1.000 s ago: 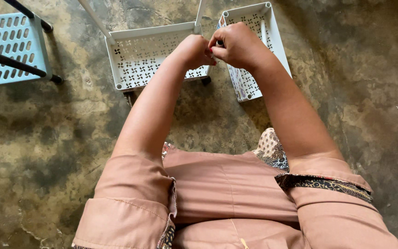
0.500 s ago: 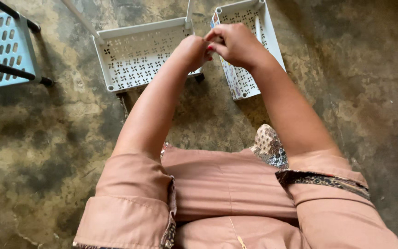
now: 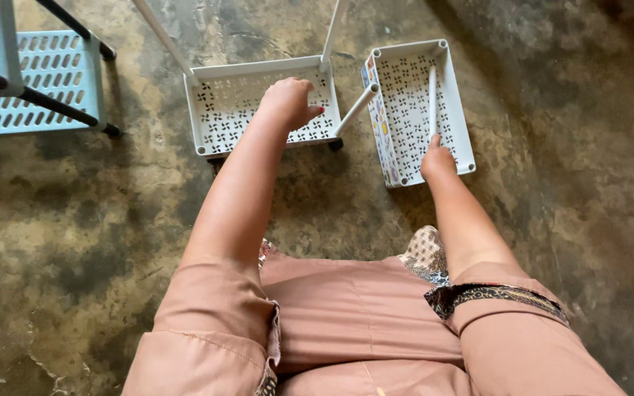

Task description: The person assembles a white plastic storage rack by inserting white poles into the corners of perforated trays and attaching black wheels to the base. The person handles the trays, poles, and wheels by hand and positions the assembled rack on the floor.

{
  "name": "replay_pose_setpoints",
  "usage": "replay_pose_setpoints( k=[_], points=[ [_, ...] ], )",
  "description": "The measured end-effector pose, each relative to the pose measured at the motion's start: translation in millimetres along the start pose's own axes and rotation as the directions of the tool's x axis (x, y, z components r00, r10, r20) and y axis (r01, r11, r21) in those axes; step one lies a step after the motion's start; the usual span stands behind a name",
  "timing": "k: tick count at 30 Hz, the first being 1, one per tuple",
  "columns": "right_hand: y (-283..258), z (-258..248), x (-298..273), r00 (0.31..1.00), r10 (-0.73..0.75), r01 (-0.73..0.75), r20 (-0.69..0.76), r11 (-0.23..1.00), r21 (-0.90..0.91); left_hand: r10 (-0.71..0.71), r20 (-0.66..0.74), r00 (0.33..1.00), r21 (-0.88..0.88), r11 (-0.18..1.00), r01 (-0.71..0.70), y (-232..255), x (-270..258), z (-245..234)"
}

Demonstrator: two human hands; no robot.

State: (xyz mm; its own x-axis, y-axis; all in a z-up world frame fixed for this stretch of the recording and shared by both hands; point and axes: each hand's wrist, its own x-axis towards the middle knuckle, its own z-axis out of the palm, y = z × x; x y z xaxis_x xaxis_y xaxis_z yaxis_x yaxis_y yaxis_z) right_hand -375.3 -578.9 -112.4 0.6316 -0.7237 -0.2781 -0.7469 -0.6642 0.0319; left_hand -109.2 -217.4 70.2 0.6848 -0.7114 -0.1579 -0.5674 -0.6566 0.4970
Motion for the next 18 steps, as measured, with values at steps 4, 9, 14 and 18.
replay_pose_setpoints(
  k=[4, 9, 14, 18],
  points=[
    [-39, -70, 8, 0.995, 0.087, -0.089, 0.039, 0.994, 0.056, -0.022, -0.056, 0.998, -0.034, 0.999, 0.02, -16, 0, -14],
    [-104, -261, -5, 0.96, -0.137, 0.117, -0.242, 0.989, -0.095, 0.059, -0.177, 0.983, -0.077, 0.994, -0.073, -14, 3, -40],
    [-152, -402, -116, 0.769, -0.389, 0.53, -0.508, 0.832, 0.164, 0.286, -0.406, 0.868, -0.151, 0.916, -0.372, 11, -7, -72],
    [-224, -413, -170, 0.531, -0.619, 0.835, -0.579, 0.498, 0.234, 0.378, -0.57, 0.729, -0.158, 0.82, -0.55, 1, -29, -99]
  ],
)
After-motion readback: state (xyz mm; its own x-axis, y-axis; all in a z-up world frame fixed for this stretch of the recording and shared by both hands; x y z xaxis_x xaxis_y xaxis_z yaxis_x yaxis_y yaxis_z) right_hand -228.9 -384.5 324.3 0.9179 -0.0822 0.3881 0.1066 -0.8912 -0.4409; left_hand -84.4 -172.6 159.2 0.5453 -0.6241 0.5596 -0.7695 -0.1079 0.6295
